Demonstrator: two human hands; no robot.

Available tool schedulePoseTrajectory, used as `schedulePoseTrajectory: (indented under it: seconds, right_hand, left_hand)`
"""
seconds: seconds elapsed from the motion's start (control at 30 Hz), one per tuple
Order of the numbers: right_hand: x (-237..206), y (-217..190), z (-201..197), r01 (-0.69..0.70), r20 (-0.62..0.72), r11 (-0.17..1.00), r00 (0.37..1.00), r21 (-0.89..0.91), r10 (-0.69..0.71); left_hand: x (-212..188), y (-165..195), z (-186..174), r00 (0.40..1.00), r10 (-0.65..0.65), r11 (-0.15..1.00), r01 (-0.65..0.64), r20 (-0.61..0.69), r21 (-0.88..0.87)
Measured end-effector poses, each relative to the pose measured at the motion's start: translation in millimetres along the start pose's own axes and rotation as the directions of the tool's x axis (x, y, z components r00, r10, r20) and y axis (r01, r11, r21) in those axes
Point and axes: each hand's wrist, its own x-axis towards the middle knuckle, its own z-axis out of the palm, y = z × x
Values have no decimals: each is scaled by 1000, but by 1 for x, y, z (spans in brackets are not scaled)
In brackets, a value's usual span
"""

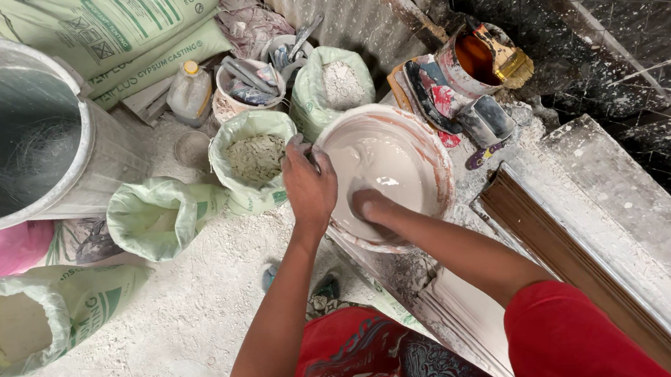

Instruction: The person cuts open a green bag of white powder with a knife, scoops the powder by hand into a bucket, and stirs the contents with their hand. The person wears flip-flops and patterned pants while working in a cluttered area with multiple bags and buckets.

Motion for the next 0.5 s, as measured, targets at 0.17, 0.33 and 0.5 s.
schedulePoseTrajectory:
  seconds: [0.17,0.33,0.5]
  right_hand:
    - [-18,18,14,18,-4,996,1000,85,-18]
    - [-39,41,-9,31,-26,977,999,211,-26]
    - [-23,47,-43,-73,43,978,997,197,66]
  left_hand:
    - [0,-4,0,1000,22,1000,-22,13,-13]
    - [3,-4,1,996,74,996,-72,48,-45]
    - [6,-4,0,987,0,995,15,158,-98]
